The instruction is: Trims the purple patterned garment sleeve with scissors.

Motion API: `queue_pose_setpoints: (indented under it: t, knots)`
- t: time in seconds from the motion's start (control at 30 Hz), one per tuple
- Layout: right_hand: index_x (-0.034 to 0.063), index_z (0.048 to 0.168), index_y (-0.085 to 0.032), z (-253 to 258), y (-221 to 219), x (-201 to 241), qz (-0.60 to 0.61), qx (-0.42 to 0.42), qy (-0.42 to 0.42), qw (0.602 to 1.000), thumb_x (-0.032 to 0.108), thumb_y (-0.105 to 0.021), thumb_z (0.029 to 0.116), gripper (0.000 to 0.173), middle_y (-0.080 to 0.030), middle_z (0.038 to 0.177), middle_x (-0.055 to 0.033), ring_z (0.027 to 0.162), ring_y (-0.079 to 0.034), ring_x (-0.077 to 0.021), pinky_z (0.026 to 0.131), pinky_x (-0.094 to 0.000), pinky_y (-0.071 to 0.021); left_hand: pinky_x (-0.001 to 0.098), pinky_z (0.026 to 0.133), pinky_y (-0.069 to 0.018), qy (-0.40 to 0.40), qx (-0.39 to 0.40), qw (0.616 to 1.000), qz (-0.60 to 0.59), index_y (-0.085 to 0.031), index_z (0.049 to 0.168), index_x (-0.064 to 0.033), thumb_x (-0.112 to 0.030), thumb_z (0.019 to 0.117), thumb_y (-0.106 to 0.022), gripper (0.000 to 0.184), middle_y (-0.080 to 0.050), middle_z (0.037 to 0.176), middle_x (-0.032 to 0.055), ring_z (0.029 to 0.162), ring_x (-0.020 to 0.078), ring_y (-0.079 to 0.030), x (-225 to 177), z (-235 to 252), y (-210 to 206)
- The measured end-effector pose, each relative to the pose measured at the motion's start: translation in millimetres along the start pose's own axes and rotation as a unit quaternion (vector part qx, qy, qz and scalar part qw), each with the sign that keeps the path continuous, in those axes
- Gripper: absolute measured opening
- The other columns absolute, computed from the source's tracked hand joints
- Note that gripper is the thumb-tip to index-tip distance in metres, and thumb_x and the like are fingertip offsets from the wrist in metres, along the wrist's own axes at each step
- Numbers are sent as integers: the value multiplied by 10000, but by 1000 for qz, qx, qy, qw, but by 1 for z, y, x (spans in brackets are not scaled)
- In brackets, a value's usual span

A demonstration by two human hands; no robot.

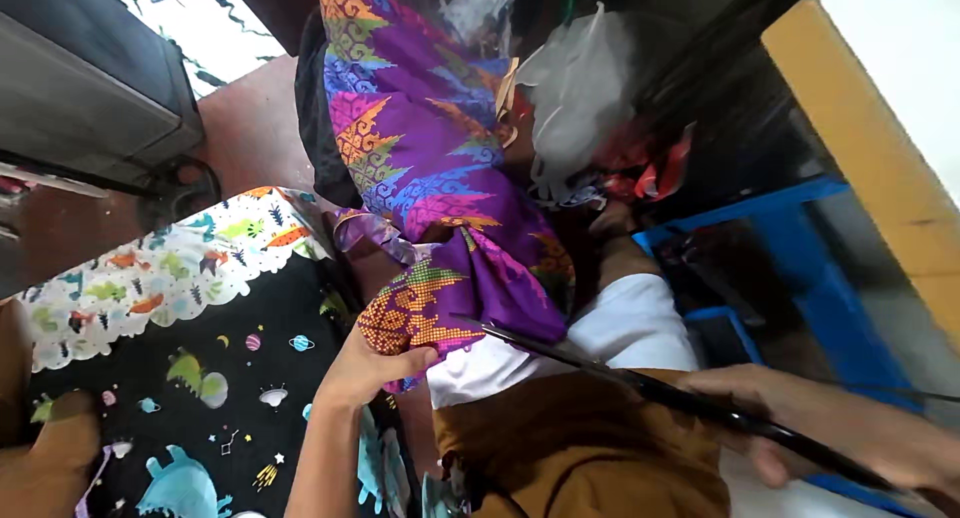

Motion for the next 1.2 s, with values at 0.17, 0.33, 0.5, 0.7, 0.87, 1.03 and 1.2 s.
queue_pose_setpoints:
  t: [0.17, 0.33, 0.5, 0.7, 0.87, 1.03, 1.2]
  knots:
    - [-76, 1239, -536, 5, 5, 6, -13, -2, -1, 1000, 303, -793, 859, 594, -597, 1064, -127, 892, -577, -77, 798, -168, -477, 260, 899, -606, -4, 22, 1000, 6, -685, 1177, -205, -30, 764, -831, 472, -759, 1066, -97, 978, 39, -716, 0, 3, -5]
    - [-85, 1223, -548, 9, 6, 14, -50, 13, 5, 999, 303, -798, 847, 596, -600, 1087, -151, 905, -572, -103, 822, -198, -476, 255, 898, -606, 2, 20, 1000, 19, -686, 1172, -205, -34, 753, -833, 476, -757, 1062, -112, 978, 28, -714, 2, 3, -7]
    - [116, 1011, -679, 4, 10, 8, -108, 35, 43, 993, 705, -780, 695, 676, -629, 796, 94, 686, -575, 46, 610, -140, -475, 263, 911, -604, -12, 34, 999, 10, -678, 1190, -214, -47, 776, -833, 473, -755, 1085, -114, 997, 35, -713, 2, 3, -6]
    - [231, 934, -719, -2, 5, -4, -84, 42, 13, 996, 722, -817, 614, 594, -609, 697, 180, 586, -532, 91, 516, -105, -421, 254, 906, -603, -16, 19, 1000, 11, -679, 1181, -227, -48, 760, -839, 485, -754, 1082, -127, 994, 23, -711, 3, 1, -4]
    - [200, 971, -719, -9, -8, -13, -52, 32, 39, 997, 662, -784, 718, 530, -605, 697, 172, 562, -510, 96, 498, -105, -410, 265, 874, -616, -30, -52, 998, -17, -694, 1148, -208, -68, 757, -850, 444, -767, 1039, -98, 948, 38, -725, 10, -6, -12]
    - [179, 1015, -728, -18, -22, -34, 7, 26, 77, 997, 675, -736, 780, 549, -630, 736, 165, 584, -522, 104, 514, -101, -426, 244, 821, -619, -35, -144, 987, -58, -705, 1077, -178, -80, 769, -842, 351, -770, 966, -88, 885, 25, -726, 28, -15, -36]
    - [190, 1042, -720, -29, -35, -51, 65, 37, 49, 996, 678, -751, 762, 563, -602, 695, 172, 535, -490, 102, 475, -102, -401, 250, 835, -620, -38, -151, 986, -59, -702, 1102, -167, -93, 775, -850, 366, -772, 977, -83, 898, 31, -729, 33, -18, -54]
Point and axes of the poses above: each hand's wrist, its own z-axis towards the middle knuckle, its own y-axis out of the back of the hand, x = y × z, the point moved 8 cm from there along z, towards the middle knuckle
